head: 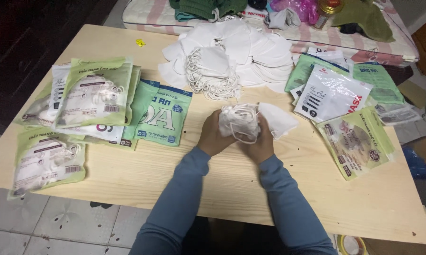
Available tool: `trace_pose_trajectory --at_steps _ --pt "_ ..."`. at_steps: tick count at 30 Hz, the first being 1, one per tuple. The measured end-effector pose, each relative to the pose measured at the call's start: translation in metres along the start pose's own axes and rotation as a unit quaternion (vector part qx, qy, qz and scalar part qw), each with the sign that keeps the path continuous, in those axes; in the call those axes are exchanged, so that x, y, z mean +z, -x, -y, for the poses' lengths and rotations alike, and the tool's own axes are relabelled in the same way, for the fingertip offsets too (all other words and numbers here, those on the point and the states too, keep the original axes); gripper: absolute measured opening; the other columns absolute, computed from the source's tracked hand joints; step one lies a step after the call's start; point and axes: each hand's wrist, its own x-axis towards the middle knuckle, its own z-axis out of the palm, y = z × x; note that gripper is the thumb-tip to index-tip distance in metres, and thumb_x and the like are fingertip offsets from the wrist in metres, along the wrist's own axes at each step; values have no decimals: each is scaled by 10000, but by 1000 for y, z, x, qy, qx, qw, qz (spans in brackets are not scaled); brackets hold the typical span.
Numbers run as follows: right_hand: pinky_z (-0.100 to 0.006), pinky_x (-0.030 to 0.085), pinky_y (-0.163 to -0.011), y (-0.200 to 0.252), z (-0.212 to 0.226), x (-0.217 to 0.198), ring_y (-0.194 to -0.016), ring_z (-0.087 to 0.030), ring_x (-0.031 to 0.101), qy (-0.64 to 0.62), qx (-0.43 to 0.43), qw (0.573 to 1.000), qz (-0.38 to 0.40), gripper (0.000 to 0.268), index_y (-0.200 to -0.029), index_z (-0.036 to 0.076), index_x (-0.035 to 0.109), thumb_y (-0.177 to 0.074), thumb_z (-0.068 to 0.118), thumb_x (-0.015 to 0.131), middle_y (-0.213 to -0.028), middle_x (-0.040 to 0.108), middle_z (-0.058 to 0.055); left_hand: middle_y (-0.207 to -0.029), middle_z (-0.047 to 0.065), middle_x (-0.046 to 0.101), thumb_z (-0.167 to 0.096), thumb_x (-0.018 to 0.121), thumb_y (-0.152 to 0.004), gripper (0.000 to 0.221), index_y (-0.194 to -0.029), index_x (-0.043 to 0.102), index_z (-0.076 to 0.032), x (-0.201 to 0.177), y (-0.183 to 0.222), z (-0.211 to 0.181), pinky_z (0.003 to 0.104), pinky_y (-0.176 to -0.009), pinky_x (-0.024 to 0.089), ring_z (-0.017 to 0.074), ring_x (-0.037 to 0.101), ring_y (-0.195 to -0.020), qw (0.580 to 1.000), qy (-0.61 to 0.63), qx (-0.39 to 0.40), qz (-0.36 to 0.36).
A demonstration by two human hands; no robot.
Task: Sorting and stacking individual face masks and their retail packaging on a work surface.
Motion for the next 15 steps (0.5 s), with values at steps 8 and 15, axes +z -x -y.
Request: trace_pose_trajectory --at_steps 8,15 --pt "-541 650 -855 4 -7 -25 -1087 -407 695 -75 35 996 -21 598 -1134 -29 671 -606 -111 939 -1097 713 -252 -1348 278 600 -221 782 -825 663 -1380 442 -92 -8 -2 -1 572 -1132 429 456 520 -1334 972 -60 -188 124" --pt "-419 611 -880 10 25 -56 -1032 -254 725 31 72 997 18 461 -1113 62 747 -704 80 961 -1057 778 -133 -1138 69 674 -27 824 -829 512 -1280 587 -84 7 9 21 389 -1032 506 202 609 -1136 974 176 -102 99"
